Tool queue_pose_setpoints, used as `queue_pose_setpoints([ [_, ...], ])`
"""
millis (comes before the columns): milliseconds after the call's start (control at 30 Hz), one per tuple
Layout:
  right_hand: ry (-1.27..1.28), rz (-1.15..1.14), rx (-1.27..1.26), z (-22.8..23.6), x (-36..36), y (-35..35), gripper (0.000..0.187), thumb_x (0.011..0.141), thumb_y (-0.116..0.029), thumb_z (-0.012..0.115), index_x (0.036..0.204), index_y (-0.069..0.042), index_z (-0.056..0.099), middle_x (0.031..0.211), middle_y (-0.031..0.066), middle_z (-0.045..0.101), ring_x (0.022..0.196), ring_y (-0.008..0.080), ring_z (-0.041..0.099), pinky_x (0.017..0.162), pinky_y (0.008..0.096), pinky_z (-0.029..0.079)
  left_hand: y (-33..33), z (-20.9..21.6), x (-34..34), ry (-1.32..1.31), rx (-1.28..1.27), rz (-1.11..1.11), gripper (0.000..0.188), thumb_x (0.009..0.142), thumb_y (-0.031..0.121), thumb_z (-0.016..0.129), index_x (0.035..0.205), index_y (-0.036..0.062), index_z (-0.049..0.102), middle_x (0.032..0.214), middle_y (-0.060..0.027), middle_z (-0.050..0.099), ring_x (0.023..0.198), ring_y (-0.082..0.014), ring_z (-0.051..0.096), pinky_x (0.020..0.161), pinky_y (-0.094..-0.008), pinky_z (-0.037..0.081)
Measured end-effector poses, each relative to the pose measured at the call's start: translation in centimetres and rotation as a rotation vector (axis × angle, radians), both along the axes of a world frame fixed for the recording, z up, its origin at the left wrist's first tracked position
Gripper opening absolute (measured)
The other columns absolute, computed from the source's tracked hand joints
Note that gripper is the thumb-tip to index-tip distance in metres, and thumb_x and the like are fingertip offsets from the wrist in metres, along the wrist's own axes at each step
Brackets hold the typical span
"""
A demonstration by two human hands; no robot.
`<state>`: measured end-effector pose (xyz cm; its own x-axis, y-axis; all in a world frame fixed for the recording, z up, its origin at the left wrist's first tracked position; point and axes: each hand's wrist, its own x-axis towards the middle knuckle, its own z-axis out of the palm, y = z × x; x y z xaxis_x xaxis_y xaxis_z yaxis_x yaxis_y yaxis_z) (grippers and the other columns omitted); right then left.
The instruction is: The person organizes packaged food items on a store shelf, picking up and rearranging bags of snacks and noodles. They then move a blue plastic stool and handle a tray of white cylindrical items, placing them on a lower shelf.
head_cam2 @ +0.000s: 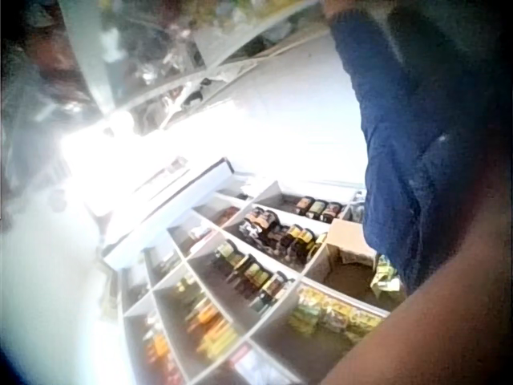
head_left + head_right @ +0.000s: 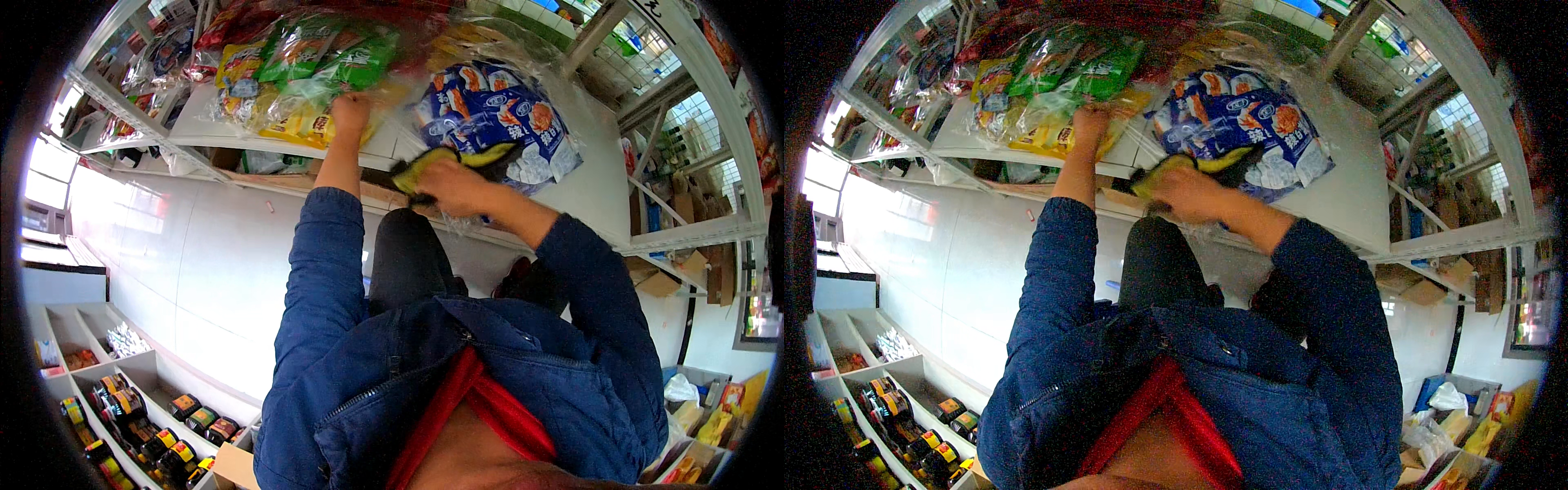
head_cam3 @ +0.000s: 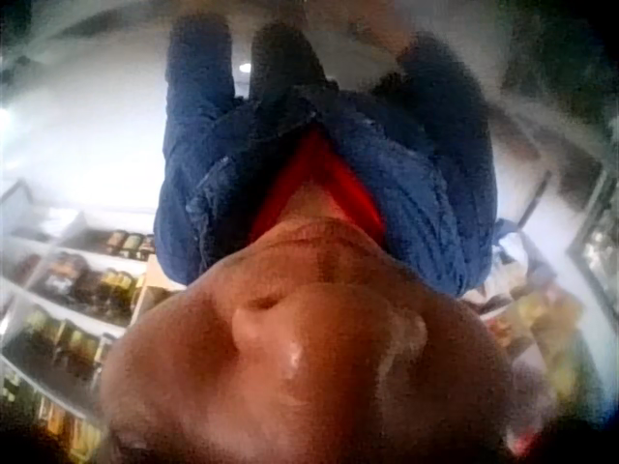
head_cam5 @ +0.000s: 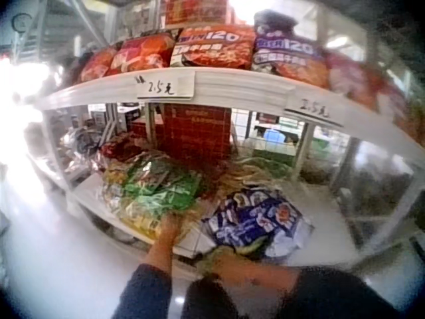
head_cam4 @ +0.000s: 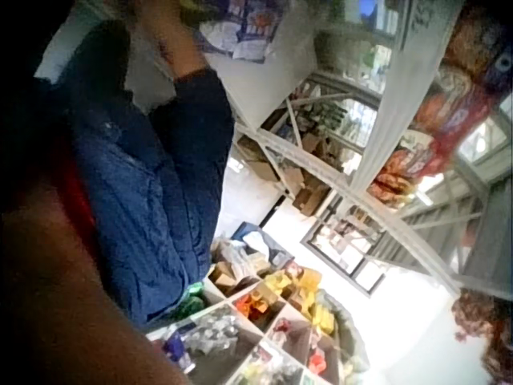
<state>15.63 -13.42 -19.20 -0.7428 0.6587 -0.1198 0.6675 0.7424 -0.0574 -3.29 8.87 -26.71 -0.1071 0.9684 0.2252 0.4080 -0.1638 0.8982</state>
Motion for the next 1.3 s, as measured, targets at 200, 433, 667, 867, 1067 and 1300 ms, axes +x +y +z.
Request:
queue_pose_setpoints([
  [200,0.078,0.003,-0.038,-3.6,6.1,-9.2,0.037,0.074,-0.015,0.052,0.11,-0.006,0.052,0.108,0.0158,0.055,0.105,0.0324,0.05,0.089,0.0456,0.037,-0.8,0.6,0.4,-0.044,0.028,-0.034,0.025,0.07,0.027,0.065,0.074,0.0024,0.067,0.065,-0.0212,0.061,0.062,-0.0352,0.061,0.061,-0.0407,0.048],
  [433,0.267,-0.989,-0.458,6.2,20.6,-14.5,0.043,0.073,-0.019,0.049,0.11,0.003,0.051,0.104,0.0207,0.059,0.093,0.0331,0.057,0.082,0.0405,0.044,-1.9,2.5,-0.1,-0.066,-0.079,-0.265,0.022,0.077,0.022,0.06,0.079,0.0012,0.066,0.062,-0.0149,0.061,0.053,-0.0284,0.059,0.054,-0.0405,0.047],
  [667,-0.401,-1.501,-0.12,7.6,37.3,-10.6,0.058,0.085,-0.046,0.048,0.121,-0.002,0.049,0.119,0.0199,0.051,0.112,0.0305,0.047,0.094,0.0411,0.038,-6.1,5.8,2.2,0.378,0.192,-0.439,0.03,0.074,0.018,0.065,0.096,-0.0012,0.059,0.088,-0.0196,0.061,0.086,-0.0299,0.057,0.09,-0.0418,0.037],
  [867,0.299,-1.231,0.088,4.4,32.9,4.1,0.061,0.082,-0.054,0.05,0.117,-0.004,0.053,0.124,0.017,0.049,0.114,0.0313,0.046,0.093,0.038,0.038,-14.6,6.4,4.7,0.285,0.289,-0.156,0.077,0.071,0.015,0.07,0.129,-0.0066,0.025,0.127,-0.0306,0.034,0.119,-0.0436,0.031,0.102,-0.0454,0.023],
  [1067,0.586,-1.21,-0.257,2.1,29.3,11.0,0.071,0.082,-0.06,0.046,0.116,0.002,0.051,0.117,0.0197,0.054,0.106,0.0312,0.052,0.089,0.038,0.04,-19.8,4.4,4.6,0.148,0.1,-0.211,0.08,0.072,0.013,0.07,0.132,-0.0061,0.022,0.127,-0.0295,0.032,0.117,-0.0407,0.034,0.099,-0.0431,0.03],
  [1300,0.582,-1.094,0.104,5.4,31.8,10.5,0.063,0.084,-0.055,0.049,0.112,0.002,0.053,0.104,0.0176,0.06,0.093,0.0268,0.058,0.078,0.0369,0.044,-23.0,3.1,8.2,-0.52,-0.403,-0.374,0.077,0.081,0.007,0.062,0.136,-0.003,0.009,0.122,-0.0153,0.039,0.093,-0.0169,0.052,0.071,-0.027,0.047],
])
